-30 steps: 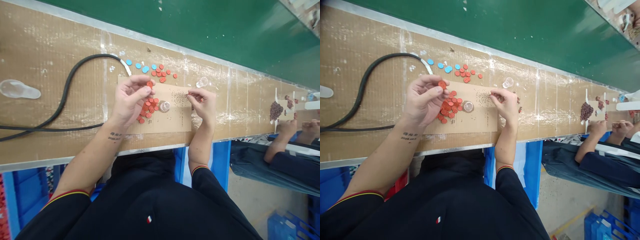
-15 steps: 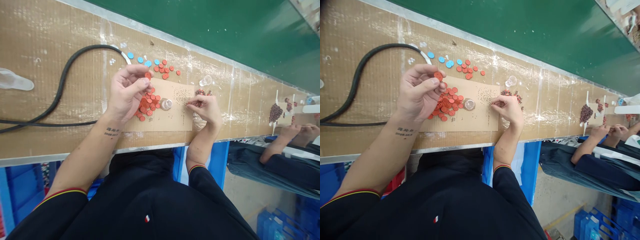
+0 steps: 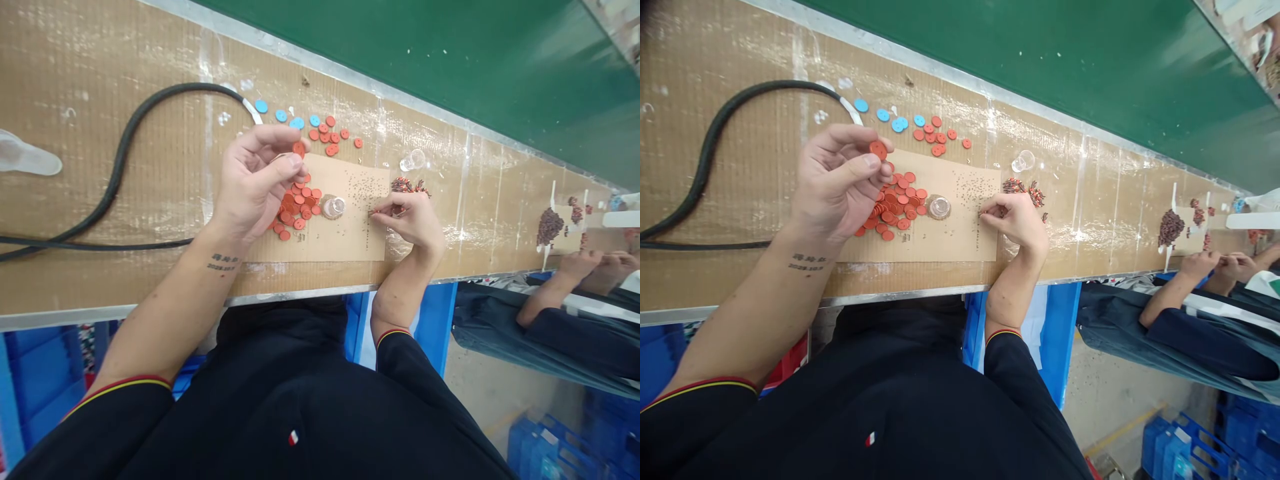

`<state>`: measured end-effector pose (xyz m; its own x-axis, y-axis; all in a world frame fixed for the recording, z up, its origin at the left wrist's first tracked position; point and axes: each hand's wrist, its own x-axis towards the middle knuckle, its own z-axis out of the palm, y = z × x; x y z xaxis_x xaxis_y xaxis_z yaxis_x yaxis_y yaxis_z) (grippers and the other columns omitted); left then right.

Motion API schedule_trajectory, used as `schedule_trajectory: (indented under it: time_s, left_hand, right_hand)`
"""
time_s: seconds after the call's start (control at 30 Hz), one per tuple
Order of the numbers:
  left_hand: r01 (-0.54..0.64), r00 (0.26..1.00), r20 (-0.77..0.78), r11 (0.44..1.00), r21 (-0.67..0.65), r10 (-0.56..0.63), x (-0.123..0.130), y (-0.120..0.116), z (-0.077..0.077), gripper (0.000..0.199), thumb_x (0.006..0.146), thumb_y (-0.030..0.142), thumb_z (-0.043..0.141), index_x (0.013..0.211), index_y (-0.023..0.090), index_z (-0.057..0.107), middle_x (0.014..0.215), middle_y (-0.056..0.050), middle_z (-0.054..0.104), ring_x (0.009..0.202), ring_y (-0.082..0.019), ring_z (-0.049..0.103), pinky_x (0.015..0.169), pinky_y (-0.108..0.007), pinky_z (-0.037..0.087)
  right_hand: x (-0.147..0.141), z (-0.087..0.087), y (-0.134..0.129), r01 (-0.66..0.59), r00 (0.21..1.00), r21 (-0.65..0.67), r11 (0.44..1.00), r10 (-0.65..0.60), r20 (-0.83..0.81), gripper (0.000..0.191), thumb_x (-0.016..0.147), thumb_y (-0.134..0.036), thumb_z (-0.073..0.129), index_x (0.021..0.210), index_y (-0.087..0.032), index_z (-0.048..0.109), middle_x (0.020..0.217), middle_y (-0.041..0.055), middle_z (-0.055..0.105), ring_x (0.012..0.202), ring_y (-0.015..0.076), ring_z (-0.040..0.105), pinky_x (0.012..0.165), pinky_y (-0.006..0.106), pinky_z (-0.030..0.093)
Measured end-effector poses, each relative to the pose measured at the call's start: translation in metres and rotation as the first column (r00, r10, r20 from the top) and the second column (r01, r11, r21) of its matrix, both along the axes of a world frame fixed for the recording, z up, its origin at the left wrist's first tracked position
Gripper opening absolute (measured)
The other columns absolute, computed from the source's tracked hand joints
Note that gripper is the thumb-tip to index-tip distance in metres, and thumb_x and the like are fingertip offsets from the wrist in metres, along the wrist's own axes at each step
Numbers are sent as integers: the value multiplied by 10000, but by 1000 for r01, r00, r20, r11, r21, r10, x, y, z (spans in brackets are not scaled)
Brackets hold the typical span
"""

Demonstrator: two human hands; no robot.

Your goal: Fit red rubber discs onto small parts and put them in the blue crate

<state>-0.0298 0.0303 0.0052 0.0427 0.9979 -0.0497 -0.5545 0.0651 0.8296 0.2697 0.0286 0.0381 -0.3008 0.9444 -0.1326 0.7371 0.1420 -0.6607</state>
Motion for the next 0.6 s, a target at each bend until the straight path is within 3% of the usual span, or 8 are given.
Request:
schedule_trajectory:
  time_s: [0.3,0.43,0.6]
  left_hand:
    - [49,993,106,996,80,-57,1,4,-3,385,639,335,1051,927,286,800,916,58,802,739,-101,650,752,-292,580]
    - [57,992,104,992,115,-69,0,7,-5,356,636,345,1054,908,334,824,911,85,813,725,-102,643,718,-310,579]
    - [72,991,107,990,123,-86,0,8,-9,384,643,375,1056,926,309,806,928,80,810,733,-102,663,746,-344,570]
  right_hand:
    - [-2,1,-1,18,1000,1,1000,-18,9,53,764,-250,760,720,-223,774,651,-10,739,617,138,637,630,306,511]
    - [-2,2,-1,26,1000,-5,1000,-25,12,52,761,-255,757,727,-222,779,659,-7,744,617,139,637,626,306,507]
    - [-2,1,0,12,1000,1,1000,-12,1,60,758,-247,751,713,-217,777,649,-4,737,620,142,635,620,303,494]
